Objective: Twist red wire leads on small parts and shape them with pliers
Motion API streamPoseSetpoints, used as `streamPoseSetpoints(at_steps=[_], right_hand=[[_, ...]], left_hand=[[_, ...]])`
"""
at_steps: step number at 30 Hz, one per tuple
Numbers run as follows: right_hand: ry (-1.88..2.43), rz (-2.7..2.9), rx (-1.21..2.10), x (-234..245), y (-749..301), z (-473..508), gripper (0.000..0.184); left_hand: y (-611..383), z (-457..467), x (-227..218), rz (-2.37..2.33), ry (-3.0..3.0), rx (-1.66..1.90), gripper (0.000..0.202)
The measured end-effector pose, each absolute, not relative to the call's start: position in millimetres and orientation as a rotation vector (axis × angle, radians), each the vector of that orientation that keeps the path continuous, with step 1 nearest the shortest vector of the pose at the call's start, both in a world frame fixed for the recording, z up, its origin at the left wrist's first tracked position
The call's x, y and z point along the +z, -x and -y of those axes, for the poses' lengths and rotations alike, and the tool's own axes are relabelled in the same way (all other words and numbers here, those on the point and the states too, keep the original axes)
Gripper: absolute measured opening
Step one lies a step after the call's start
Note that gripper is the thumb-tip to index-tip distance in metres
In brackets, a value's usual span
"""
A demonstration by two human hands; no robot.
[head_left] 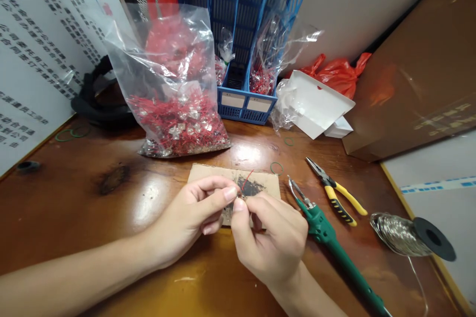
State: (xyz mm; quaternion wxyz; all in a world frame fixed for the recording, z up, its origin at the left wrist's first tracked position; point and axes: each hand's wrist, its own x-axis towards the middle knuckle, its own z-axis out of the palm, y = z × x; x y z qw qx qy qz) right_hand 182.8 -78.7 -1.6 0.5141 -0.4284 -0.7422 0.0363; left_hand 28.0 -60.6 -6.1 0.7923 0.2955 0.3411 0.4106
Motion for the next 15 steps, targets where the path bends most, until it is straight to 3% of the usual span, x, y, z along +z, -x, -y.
streamPoseSetpoints(at_steps=[15], right_hand=[[1.042,1.760,0.048,-1.9,-180.9,82.3,0.033]], left_hand=[[-28.6,61.6,-7.4,-0.787,-0.647,0.875,0.037]])
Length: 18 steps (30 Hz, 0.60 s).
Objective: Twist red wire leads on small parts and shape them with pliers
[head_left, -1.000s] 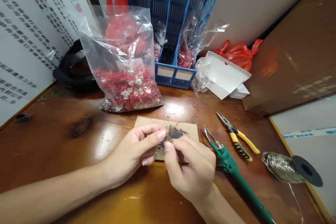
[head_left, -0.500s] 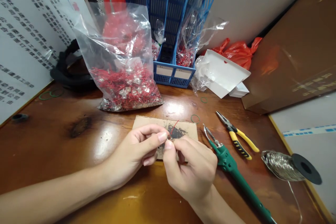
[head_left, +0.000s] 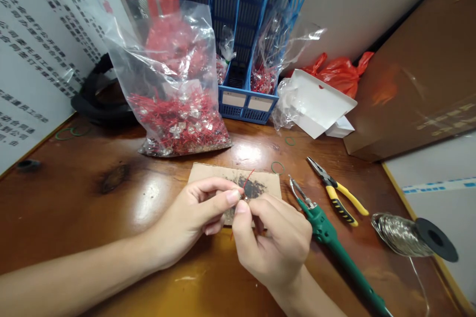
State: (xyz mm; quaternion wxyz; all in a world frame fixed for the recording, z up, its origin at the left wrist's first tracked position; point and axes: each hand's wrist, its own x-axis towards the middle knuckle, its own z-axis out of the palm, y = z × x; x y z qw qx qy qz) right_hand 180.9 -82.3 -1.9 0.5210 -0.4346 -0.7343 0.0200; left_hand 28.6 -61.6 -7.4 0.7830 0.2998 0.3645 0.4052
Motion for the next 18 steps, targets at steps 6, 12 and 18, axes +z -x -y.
streamPoseSetpoints(at_steps=[6,12,18], right_hand=[[1.067,1.767,0.051,-1.3,-182.8,82.9,0.034],[1.064,1.777,0.048,-2.2,-183.1,82.9,0.034],[1.053,1.779,0.053,-2.2,-182.8,82.2,0.033]], left_hand=[[-27.9,62.9,-9.9,-0.819,-0.674,0.861,0.039],[-27.0,63.1,-10.5,-0.812,-0.708,0.869,0.038],[-27.2,62.8,-11.4,-0.790,-0.687,0.876,0.033]])
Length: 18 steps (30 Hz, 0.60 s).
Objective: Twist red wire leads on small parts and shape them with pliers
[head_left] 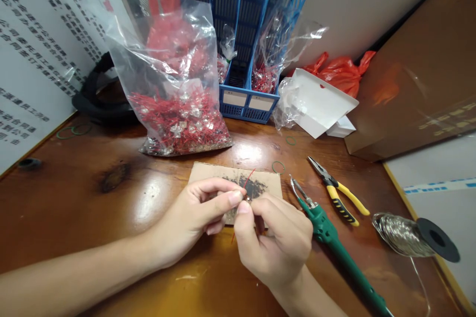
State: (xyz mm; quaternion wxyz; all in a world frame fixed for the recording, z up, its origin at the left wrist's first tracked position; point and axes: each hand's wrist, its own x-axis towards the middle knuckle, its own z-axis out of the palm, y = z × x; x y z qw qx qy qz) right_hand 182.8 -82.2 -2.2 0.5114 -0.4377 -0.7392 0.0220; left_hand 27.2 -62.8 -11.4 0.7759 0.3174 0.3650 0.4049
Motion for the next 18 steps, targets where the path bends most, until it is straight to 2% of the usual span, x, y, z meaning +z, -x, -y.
streamPoseSetpoints(at_steps=[18], right_hand=[[1.071,1.757,0.028,-3.5,-181.1,81.1,0.033]], left_hand=[[-27.2,62.7,-11.0,-0.814,-0.722,0.867,0.038]])
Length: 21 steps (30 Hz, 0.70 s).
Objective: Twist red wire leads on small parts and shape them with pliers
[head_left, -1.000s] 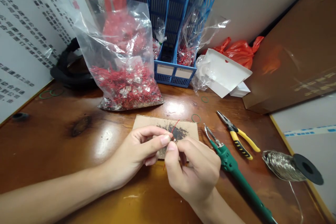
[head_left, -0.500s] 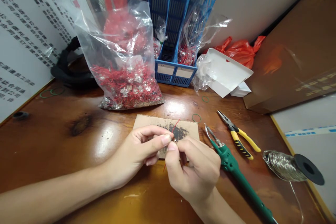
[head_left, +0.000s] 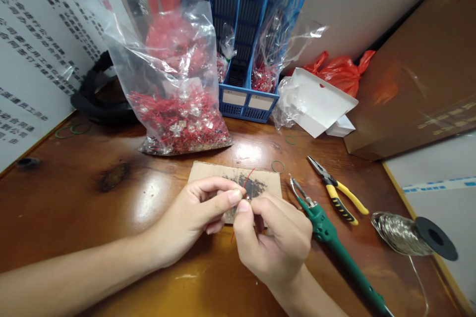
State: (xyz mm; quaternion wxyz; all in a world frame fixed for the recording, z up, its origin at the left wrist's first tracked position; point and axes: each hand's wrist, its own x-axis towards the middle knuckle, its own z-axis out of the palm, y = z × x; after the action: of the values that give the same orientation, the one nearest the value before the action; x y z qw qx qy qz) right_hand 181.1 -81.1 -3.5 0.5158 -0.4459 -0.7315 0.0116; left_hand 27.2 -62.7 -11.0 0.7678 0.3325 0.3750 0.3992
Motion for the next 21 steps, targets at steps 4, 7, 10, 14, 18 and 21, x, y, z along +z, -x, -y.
streamPoseSetpoints(at_steps=[4,7,10,14,18,21], right_hand=[[1.079,1.752,0.013,-2.4,-181.2,81.6,0.034],[1.058,1.771,0.023,-1.6,-181.9,81.4,0.033],[1.044,1.779,0.035,-1.8,-182.2,80.7,0.033],[1.048,1.769,0.048,-2.3,-181.3,80.9,0.034],[1.049,1.763,0.034,-1.3,-181.2,81.4,0.033],[1.054,1.760,0.025,-0.9,-181.9,81.4,0.033]], left_hand=[[-27.4,63.0,-10.9,-0.811,-0.717,0.860,0.039],[-27.4,62.8,-9.6,-0.823,-0.716,0.849,0.041],[-27.4,63.1,-7.9,-0.847,-0.717,0.838,0.044],[-27.7,63.7,-8.1,-0.841,-0.726,0.835,0.045],[-27.2,64.0,-10.4,-0.837,-0.738,0.827,0.043],[-26.5,64.0,-10.7,-0.843,-0.745,0.820,0.044]])
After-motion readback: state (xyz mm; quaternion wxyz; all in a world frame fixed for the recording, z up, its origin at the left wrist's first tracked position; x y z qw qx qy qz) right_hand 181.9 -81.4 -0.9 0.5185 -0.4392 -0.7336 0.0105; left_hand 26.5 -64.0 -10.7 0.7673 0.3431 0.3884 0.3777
